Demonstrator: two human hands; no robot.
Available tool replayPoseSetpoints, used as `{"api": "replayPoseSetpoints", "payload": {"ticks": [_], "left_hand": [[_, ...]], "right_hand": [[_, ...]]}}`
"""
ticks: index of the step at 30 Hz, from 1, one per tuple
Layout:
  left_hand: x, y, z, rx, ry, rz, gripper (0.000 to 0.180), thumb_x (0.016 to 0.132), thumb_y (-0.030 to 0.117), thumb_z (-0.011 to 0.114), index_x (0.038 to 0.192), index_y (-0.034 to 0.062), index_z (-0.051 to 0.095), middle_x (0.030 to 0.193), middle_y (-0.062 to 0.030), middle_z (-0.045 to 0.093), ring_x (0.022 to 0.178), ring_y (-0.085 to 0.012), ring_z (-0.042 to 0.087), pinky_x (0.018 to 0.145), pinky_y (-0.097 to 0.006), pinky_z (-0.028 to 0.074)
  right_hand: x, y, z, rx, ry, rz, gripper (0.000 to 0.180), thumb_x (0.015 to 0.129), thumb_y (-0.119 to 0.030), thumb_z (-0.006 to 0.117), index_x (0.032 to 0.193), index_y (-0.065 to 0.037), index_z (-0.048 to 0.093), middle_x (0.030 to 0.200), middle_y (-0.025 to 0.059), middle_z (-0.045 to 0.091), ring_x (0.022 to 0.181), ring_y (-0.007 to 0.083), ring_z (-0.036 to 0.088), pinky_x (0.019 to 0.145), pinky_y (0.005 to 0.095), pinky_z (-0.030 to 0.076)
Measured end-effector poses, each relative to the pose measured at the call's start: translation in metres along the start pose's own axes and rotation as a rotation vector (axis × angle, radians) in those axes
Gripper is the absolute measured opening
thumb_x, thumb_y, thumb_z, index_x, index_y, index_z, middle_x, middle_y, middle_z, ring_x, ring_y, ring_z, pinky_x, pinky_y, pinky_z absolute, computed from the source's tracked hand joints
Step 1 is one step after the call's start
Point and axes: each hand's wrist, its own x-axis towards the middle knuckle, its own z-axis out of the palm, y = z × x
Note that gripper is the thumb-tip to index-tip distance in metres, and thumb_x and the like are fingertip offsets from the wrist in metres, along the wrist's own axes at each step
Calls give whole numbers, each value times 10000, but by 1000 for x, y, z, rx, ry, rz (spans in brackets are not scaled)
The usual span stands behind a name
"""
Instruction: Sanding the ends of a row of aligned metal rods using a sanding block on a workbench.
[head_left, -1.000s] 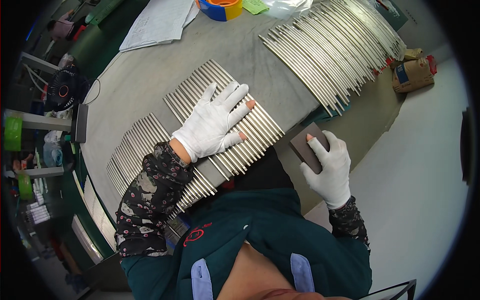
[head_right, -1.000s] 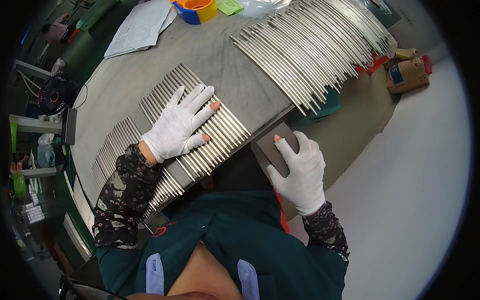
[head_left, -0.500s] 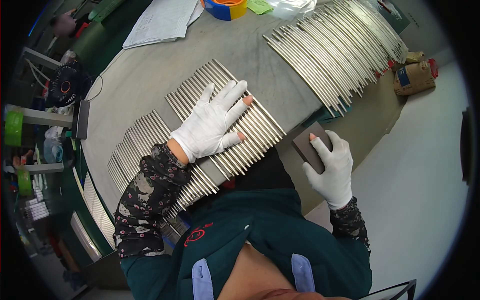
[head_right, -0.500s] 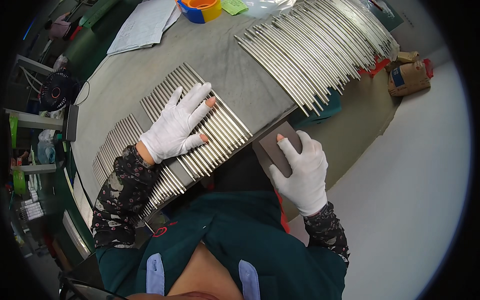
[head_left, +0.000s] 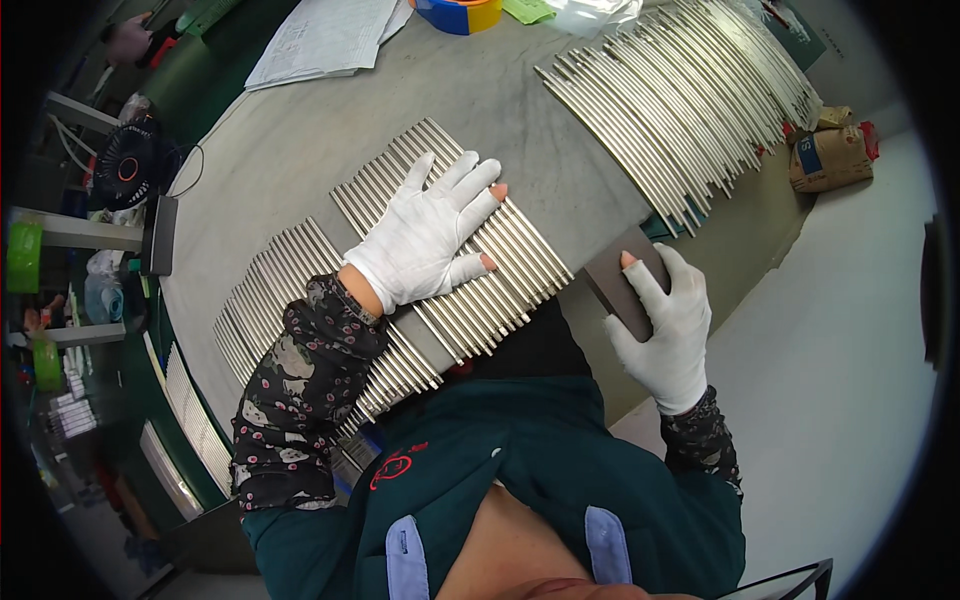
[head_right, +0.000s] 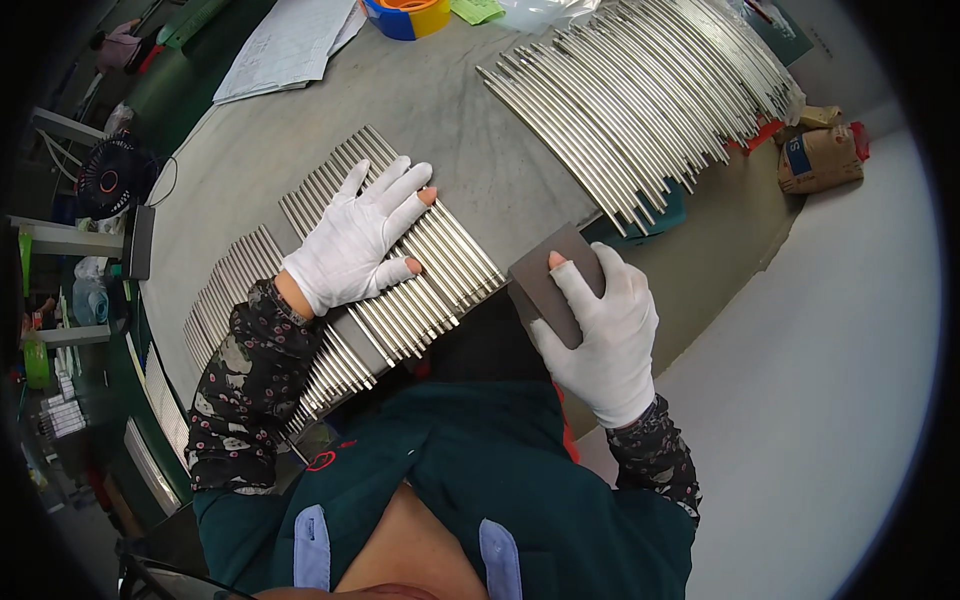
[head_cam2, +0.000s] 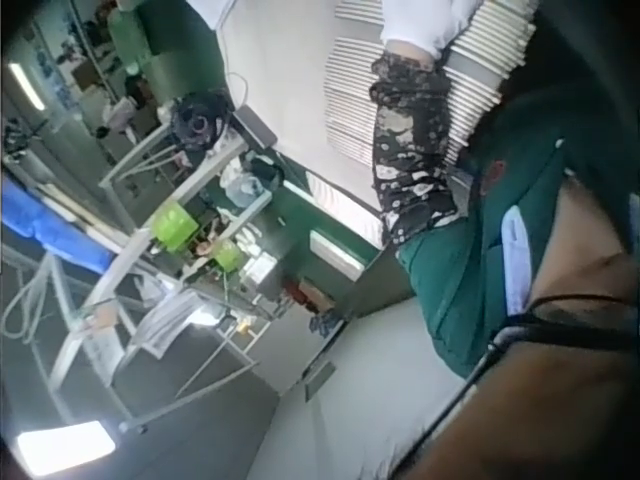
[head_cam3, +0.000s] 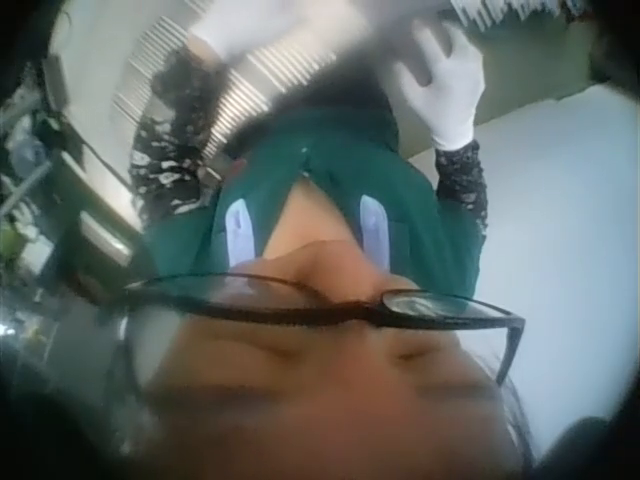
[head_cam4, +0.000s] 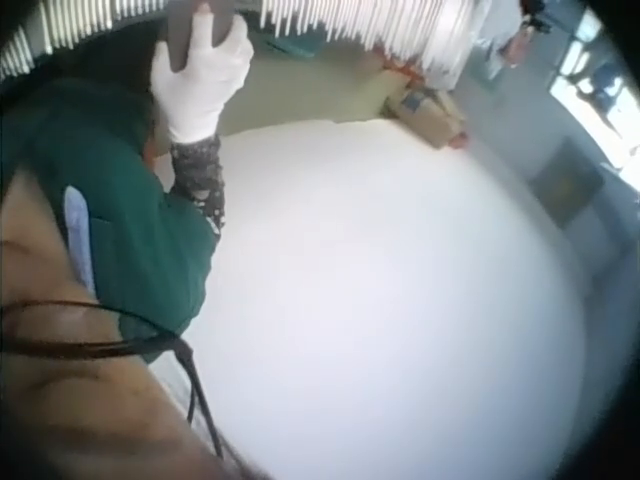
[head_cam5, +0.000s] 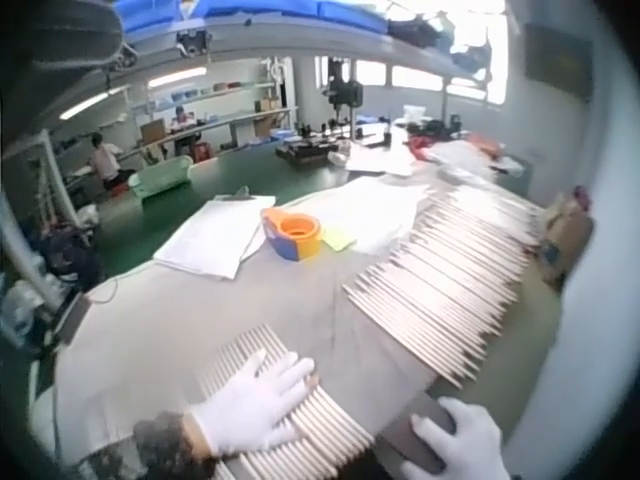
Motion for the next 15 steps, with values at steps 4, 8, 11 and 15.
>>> {"api": "replayPoseSetpoints", "payload": {"ticks": [4, 8, 11, 15], "left_hand": [[-3, 0, 0, -7, -3, -4, 771, 922, 611, 417, 1462, 63, 352, 1528, -170, 326, 1419, -383, 294, 1140, -594, 193], [-2, 0, 1, -8, -11, -9, 776, 920, 615, 418, 1463, 65, 351, 1531, -166, 323, 1421, -377, 291, 1142, -592, 190], [-1, 3, 0, 18, 85, 7, 730, 884, 549, 523, 1384, 20, 452, 1473, -153, 398, 1390, -325, 346, 1131, -559, 239], [-1, 0, 2, 13, 115, 16, 717, 889, 543, 522, 1380, 24, 461, 1472, -152, 400, 1390, -318, 349, 1130, -557, 241]], "right_hand": [[9, -9, 7, 7, -9, -32, 601, 628, -199, 801, 1197, -145, 613, 1250, 177, 499, 1055, 340, 517, 868, 436, 460], [18, -15, 15, -53, 8, -81, 583, 651, -222, 789, 1203, -148, 616, 1238, 186, 502, 1035, 331, 526, 822, 426, 466], [36, -25, 27, -122, 6, -85, 562, 676, -238, 773, 1208, -148, 616, 1225, 196, 505, 1007, 327, 539, 779, 416, 471], [55, -33, 35, -169, 38, -111, 542, 693, -230, 762, 1208, -139, 620, 1217, 205, 508, 991, 338, 549, 763, 415, 478]]}}
